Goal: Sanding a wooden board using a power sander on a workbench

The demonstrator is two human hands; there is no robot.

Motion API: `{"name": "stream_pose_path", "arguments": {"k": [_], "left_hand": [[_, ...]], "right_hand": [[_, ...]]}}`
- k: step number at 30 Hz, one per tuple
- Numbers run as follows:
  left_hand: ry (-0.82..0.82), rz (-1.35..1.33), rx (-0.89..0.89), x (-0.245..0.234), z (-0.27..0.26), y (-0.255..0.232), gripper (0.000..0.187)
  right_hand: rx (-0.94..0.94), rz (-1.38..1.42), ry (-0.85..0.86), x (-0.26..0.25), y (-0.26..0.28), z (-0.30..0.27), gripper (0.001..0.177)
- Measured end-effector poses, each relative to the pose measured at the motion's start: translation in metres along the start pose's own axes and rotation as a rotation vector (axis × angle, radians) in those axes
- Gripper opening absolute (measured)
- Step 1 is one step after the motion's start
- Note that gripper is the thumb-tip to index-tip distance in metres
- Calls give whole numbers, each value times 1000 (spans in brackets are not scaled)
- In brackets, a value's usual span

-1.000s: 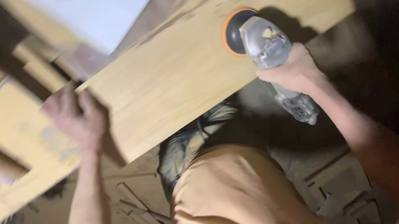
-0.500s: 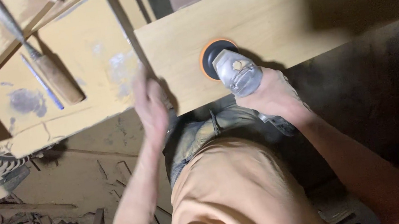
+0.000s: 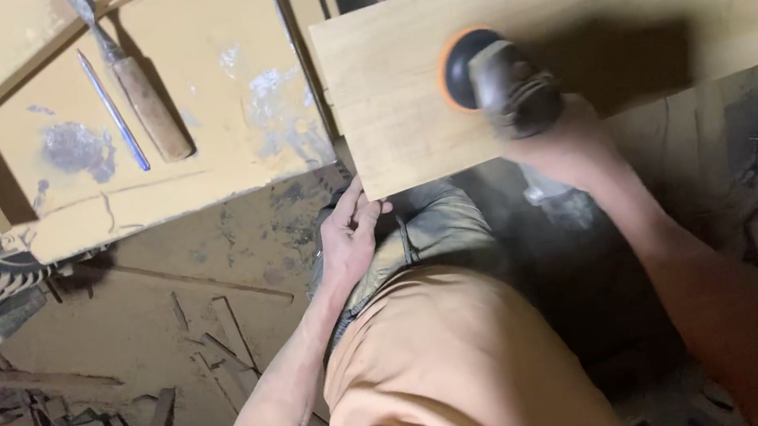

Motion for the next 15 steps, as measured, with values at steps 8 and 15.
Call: {"name": "stream_pose_path", "arguments": {"k": [8, 15], "left_hand": [[29, -215, 46, 2, 5, 9, 44], [15, -245, 33, 4, 5, 14, 44]], "right_hand": [[-242, -82, 26, 32, 60, -33, 72], [-410, -44, 23, 61, 91, -39, 67]]}}
Point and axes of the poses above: each hand's wrist, its own z-axis towards the middle knuckle, its own x-axis out of the palm, y = z × x, the point moved 1 cm from there along z, towards the middle knuckle, and after that the axes turned 9 degrees about y, right-handed, at the moved point
